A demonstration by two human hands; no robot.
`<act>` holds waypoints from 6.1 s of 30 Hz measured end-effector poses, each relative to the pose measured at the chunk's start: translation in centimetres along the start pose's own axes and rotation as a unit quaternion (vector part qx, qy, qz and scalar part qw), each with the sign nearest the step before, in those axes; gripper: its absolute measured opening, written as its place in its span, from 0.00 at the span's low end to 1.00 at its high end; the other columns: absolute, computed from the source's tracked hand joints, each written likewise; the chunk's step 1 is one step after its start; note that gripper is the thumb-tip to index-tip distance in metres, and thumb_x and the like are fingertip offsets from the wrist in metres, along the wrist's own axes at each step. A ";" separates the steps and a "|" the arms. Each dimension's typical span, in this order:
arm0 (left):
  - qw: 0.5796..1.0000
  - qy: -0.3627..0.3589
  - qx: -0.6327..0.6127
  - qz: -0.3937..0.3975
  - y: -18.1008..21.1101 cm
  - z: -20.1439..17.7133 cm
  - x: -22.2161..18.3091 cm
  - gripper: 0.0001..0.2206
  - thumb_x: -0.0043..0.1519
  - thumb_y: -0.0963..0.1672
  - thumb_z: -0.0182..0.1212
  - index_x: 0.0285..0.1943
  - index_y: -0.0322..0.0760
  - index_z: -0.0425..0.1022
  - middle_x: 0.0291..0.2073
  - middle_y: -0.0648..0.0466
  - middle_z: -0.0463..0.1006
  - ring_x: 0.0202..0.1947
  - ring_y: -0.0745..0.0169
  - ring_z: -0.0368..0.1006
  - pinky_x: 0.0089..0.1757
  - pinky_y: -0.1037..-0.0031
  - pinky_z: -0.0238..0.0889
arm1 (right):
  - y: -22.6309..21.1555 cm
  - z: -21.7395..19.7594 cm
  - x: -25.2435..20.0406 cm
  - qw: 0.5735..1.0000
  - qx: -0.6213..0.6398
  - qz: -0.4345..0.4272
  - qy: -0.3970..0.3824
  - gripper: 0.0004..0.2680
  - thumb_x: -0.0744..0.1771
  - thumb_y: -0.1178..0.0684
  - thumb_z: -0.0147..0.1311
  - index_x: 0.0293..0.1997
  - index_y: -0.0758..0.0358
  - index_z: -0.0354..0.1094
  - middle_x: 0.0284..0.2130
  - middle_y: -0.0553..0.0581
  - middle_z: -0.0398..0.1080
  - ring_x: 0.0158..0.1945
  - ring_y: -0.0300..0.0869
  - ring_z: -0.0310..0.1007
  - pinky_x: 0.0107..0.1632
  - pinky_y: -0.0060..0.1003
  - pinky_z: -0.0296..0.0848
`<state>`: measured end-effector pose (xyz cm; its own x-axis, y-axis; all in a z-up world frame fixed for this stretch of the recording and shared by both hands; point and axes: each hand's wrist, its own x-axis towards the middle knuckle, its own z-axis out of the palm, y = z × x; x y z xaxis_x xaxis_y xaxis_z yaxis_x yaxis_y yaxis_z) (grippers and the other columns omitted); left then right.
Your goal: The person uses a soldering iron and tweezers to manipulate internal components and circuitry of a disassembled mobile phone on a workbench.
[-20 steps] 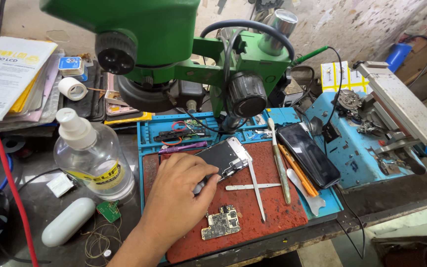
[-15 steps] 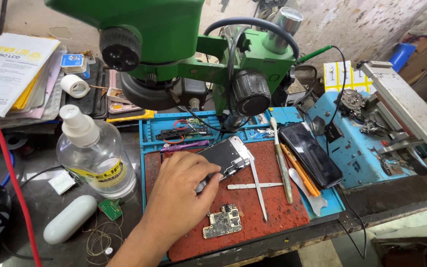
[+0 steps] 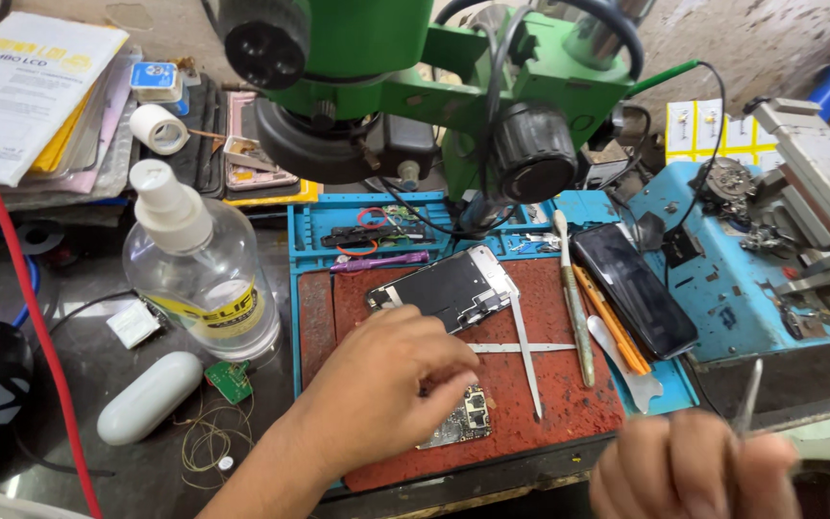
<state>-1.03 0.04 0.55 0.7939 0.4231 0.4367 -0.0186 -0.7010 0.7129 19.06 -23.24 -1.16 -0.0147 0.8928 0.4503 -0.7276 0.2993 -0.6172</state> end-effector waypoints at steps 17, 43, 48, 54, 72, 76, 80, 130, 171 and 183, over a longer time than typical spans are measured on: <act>0.993 -0.108 0.043 0.030 -1.7 0.5 -0.5 0.09 0.54 0.50 0.68 0.36 0.45 0.86 0.26 0.56 0.75 0.37 0.54 0.71 0.43 0.62 0.60 | 4.4 -5.3 0.6 0.879 -0.424 -0.060 0.211 0.11 0.65 0.72 0.56 0.45 0.66 0.62 0.44 0.67 0.67 0.52 0.50 0.73 0.62 0.65 0.79; 0.994 -0.095 0.035 0.034 -1.6 0.5 -0.4 0.06 0.53 0.46 0.67 0.31 0.41 0.85 0.24 0.57 0.75 0.36 0.55 0.71 0.43 0.63 0.60 | 5.9 -4.3 1.1 0.805 -0.562 -0.118 0.150 0.09 0.63 0.67 0.60 0.36 0.62 0.62 0.33 0.61 0.72 0.41 0.49 0.81 0.53 0.55 0.86; 0.994 -0.103 0.038 0.027 -1.7 0.6 -0.4 0.06 0.53 0.46 0.68 0.29 0.41 0.84 0.24 0.56 0.75 0.36 0.54 0.71 0.42 0.62 0.60 | 5.8 -4.1 1.9 0.772 -0.612 -0.130 0.110 0.10 0.62 0.67 0.62 0.34 0.60 0.63 0.33 0.58 0.73 0.40 0.48 0.83 0.46 0.47 0.87; 0.993 -0.105 0.041 0.028 -1.8 0.6 -0.4 0.06 0.53 0.46 0.68 0.28 0.41 0.84 0.24 0.56 0.75 0.36 0.54 0.71 0.42 0.61 0.60 | 5.8 -3.4 2.3 0.750 -0.642 -0.128 0.091 0.09 0.62 0.67 0.62 0.34 0.60 0.63 0.33 0.57 0.73 0.39 0.48 0.83 0.44 0.43 0.86; 0.993 -0.110 0.032 0.022 -1.8 0.6 -0.3 0.07 0.53 0.46 0.67 0.28 0.41 0.83 0.25 0.56 0.75 0.36 0.54 0.71 0.43 0.62 0.60 | 5.9 -3.3 2.4 0.737 -0.657 -0.122 0.103 0.09 0.62 0.66 0.62 0.34 0.59 0.64 0.33 0.57 0.73 0.39 0.46 0.83 0.44 0.42 0.87; 0.994 -0.106 0.031 0.026 -1.8 0.7 -0.4 0.07 0.53 0.46 0.68 0.27 0.40 0.82 0.25 0.56 0.74 0.36 0.54 0.71 0.42 0.62 0.60 | 6.3 -3.2 2.6 0.712 -0.680 -0.129 0.117 0.10 0.62 0.67 0.61 0.34 0.59 0.62 0.33 0.56 0.73 0.37 0.44 0.83 0.44 0.41 0.88; 0.994 -0.105 0.030 0.027 -1.9 0.7 -0.4 0.07 0.53 0.46 0.68 0.26 0.40 0.82 0.25 0.56 0.74 0.36 0.54 0.71 0.42 0.62 0.60 | 6.2 -3.2 2.6 0.708 -0.686 -0.124 0.111 0.10 0.62 0.68 0.60 0.33 0.59 0.62 0.32 0.56 0.73 0.38 0.45 0.83 0.44 0.41 0.87; 0.992 -0.122 0.033 0.031 -0.5 0.2 -0.3 0.08 0.54 0.48 0.67 0.35 0.42 0.86 0.26 0.55 0.77 0.39 0.54 0.72 0.48 0.59 0.57 | -10.5 -12.4 21.2 0.677 -0.614 0.083 0.398 0.20 0.69 0.51 0.56 0.66 0.68 0.58 0.32 0.52 0.72 0.25 0.36 0.69 0.25 0.30 0.70; 0.991 -0.116 0.069 0.021 -0.7 0.9 -0.5 0.21 0.48 0.52 0.70 0.44 0.36 0.82 0.35 0.52 0.75 0.43 0.52 0.68 0.48 0.58 0.52 | 0.6 -5.0 -7.0 0.952 -0.030 -0.100 0.287 0.06 0.65 0.56 0.62 0.38 0.67 0.71 0.32 0.56 0.64 0.35 0.43 0.64 0.34 0.33 0.70; 0.992 -0.111 0.052 0.011 -0.7 0.9 -0.3 0.19 0.47 0.51 0.71 0.41 0.39 0.78 0.35 0.53 0.74 0.43 0.52 0.68 0.47 0.60 0.52 | 4.2 -6.3 -5.7 0.878 -0.410 -0.142 0.202 0.08 0.64 0.70 0.61 0.35 0.63 0.67 0.38 0.58 0.67 0.40 0.43 0.74 0.44 0.48 0.86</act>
<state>-0.69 -0.10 -0.56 0.9086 0.2775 0.3121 0.0156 -0.7693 0.6387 20.39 -25.00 -10.37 0.4521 0.7396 0.4985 0.0788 0.5236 -0.8483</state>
